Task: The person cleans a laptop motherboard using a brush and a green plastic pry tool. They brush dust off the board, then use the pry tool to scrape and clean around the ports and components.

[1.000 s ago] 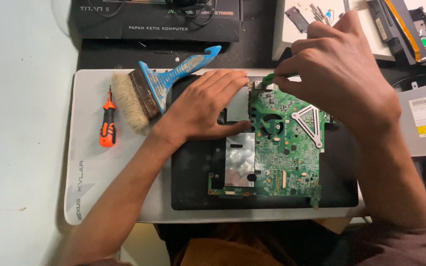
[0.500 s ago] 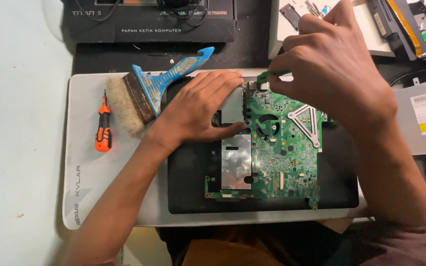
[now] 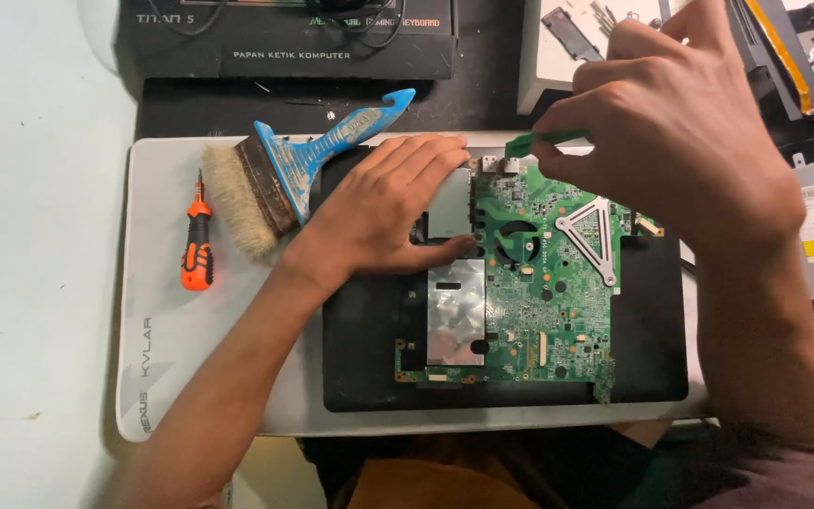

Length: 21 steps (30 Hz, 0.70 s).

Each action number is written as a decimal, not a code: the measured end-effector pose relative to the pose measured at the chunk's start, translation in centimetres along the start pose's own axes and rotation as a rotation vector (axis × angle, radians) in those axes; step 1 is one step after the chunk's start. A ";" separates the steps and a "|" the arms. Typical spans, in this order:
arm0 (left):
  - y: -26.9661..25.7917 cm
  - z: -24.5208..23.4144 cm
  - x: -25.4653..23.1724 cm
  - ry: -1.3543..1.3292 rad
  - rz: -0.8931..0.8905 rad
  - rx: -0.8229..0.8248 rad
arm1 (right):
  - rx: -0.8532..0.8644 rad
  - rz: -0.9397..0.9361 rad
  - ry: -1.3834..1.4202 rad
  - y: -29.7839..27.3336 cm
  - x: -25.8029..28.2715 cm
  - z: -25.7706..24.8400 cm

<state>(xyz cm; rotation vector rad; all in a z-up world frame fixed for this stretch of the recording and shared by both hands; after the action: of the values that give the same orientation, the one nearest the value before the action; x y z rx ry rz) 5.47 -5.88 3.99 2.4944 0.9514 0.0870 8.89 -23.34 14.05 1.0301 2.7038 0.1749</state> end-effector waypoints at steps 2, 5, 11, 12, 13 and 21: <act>0.1 -0.1 -0.1 0.010 0.006 -0.007 | -0.007 -0.010 0.041 0.4 0.4 0.5; 0.0 0.0 0.0 0.016 0.002 0.001 | -0.019 -0.023 0.083 0.7 0.8 0.5; 0.0 0.2 0.1 0.009 0.004 0.005 | 0.093 0.005 0.219 0.2 -0.6 0.1; 0.0 0.2 0.1 0.002 0.004 0.005 | 0.104 0.005 0.240 0.0 -0.7 0.0; 0.0 0.1 0.1 0.001 0.005 0.006 | 0.104 0.007 0.240 0.2 -0.4 0.0; 0.1 -0.1 0.0 -0.007 0.001 -0.006 | 0.059 -0.009 0.167 0.3 0.7 0.5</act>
<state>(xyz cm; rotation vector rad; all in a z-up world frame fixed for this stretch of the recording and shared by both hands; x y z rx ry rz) 5.53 -5.87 4.12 2.4882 0.9458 0.0804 8.71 -22.65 13.54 1.0645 2.8787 0.1879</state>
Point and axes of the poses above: each hand's wrist, its own y-axis towards the middle knuckle, its own z-axis out of the palm, x = y × z, the point moved 9 cm from there along y, towards the middle knuckle, and after that the axes turned 15 degrees about y, right-handed, at the moved point
